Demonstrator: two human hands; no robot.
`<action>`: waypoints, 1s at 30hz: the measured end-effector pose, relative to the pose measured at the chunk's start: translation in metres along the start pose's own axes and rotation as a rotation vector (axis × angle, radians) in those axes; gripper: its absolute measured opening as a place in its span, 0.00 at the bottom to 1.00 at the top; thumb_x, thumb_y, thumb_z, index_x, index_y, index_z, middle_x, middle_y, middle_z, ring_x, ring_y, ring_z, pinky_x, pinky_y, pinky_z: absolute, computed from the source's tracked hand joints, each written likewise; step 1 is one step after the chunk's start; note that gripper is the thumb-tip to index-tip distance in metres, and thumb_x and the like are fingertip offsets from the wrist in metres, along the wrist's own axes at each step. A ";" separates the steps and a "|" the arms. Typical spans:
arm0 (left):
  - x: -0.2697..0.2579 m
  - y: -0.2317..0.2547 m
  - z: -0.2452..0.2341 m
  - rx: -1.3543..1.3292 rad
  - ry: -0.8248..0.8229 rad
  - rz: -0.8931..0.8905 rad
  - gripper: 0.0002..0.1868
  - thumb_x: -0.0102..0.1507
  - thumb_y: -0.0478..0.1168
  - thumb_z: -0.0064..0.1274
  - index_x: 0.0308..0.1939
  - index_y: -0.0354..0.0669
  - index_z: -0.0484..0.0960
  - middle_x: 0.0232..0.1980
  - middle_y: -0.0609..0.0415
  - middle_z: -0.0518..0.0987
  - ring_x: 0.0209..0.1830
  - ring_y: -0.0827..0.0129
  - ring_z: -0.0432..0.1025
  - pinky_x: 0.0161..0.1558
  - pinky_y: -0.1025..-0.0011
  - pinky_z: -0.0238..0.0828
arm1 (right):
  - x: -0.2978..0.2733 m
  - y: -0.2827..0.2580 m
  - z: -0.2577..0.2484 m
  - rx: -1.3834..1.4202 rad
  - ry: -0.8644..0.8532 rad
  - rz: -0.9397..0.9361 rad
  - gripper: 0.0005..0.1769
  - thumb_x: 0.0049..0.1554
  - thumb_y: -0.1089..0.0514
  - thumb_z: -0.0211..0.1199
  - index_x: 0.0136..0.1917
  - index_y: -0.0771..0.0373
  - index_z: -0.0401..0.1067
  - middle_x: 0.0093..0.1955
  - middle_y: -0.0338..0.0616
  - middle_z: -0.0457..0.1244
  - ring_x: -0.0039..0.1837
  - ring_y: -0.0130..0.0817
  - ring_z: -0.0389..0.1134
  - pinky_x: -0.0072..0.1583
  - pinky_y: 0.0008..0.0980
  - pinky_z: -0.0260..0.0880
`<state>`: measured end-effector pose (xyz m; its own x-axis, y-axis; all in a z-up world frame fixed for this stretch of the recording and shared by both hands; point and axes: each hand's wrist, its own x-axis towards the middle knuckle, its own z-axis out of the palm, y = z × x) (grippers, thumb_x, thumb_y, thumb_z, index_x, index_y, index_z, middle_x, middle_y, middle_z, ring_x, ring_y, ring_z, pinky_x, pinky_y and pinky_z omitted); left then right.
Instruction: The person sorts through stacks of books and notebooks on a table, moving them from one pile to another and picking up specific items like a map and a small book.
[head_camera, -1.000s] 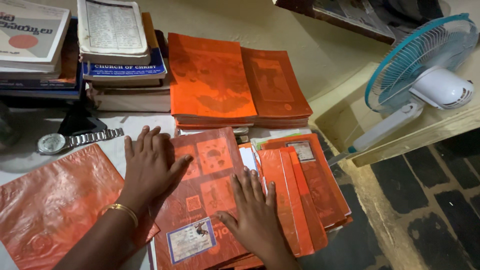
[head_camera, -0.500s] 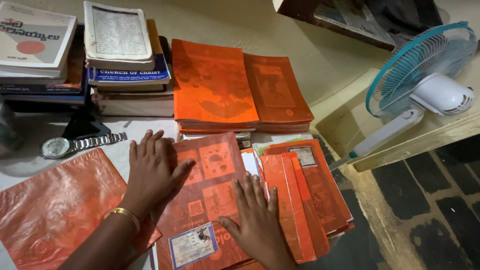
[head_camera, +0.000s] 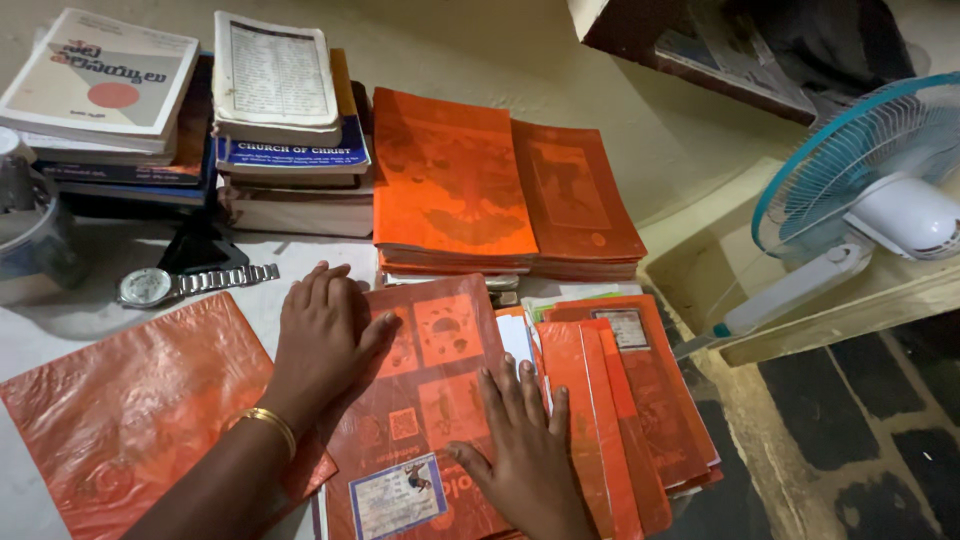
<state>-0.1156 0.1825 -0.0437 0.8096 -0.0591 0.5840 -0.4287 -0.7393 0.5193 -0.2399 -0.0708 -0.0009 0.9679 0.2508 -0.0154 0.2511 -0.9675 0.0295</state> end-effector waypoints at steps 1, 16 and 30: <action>0.000 0.000 0.000 -0.010 0.000 -0.008 0.28 0.60 0.57 0.56 0.45 0.32 0.75 0.62 0.34 0.74 0.68 0.39 0.63 0.68 0.48 0.54 | 0.000 0.000 0.000 0.006 -0.028 0.009 0.52 0.59 0.25 0.49 0.80 0.61 0.41 0.85 0.59 0.36 0.84 0.59 0.32 0.74 0.72 0.25; 0.004 0.000 -0.005 -0.048 -0.077 -0.078 0.24 0.63 0.54 0.54 0.43 0.33 0.74 0.48 0.38 0.75 0.55 0.44 0.68 0.60 0.53 0.63 | 0.001 -0.001 -0.001 -0.007 -0.044 0.016 0.51 0.60 0.26 0.49 0.81 0.59 0.40 0.86 0.59 0.34 0.84 0.59 0.30 0.73 0.72 0.22; 0.000 -0.012 0.002 -0.277 -0.009 -0.291 0.14 0.65 0.47 0.56 0.39 0.38 0.77 0.35 0.45 0.78 0.41 0.48 0.70 0.43 0.54 0.67 | -0.005 0.001 -0.008 0.273 0.136 0.107 0.52 0.58 0.35 0.60 0.82 0.64 0.43 0.82 0.60 0.44 0.82 0.55 0.42 0.76 0.60 0.34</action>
<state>-0.1101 0.1897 -0.0510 0.9160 0.1192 0.3831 -0.2719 -0.5176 0.8112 -0.2445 -0.0724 0.0075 0.9854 0.1318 0.1076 0.1548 -0.9569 -0.2459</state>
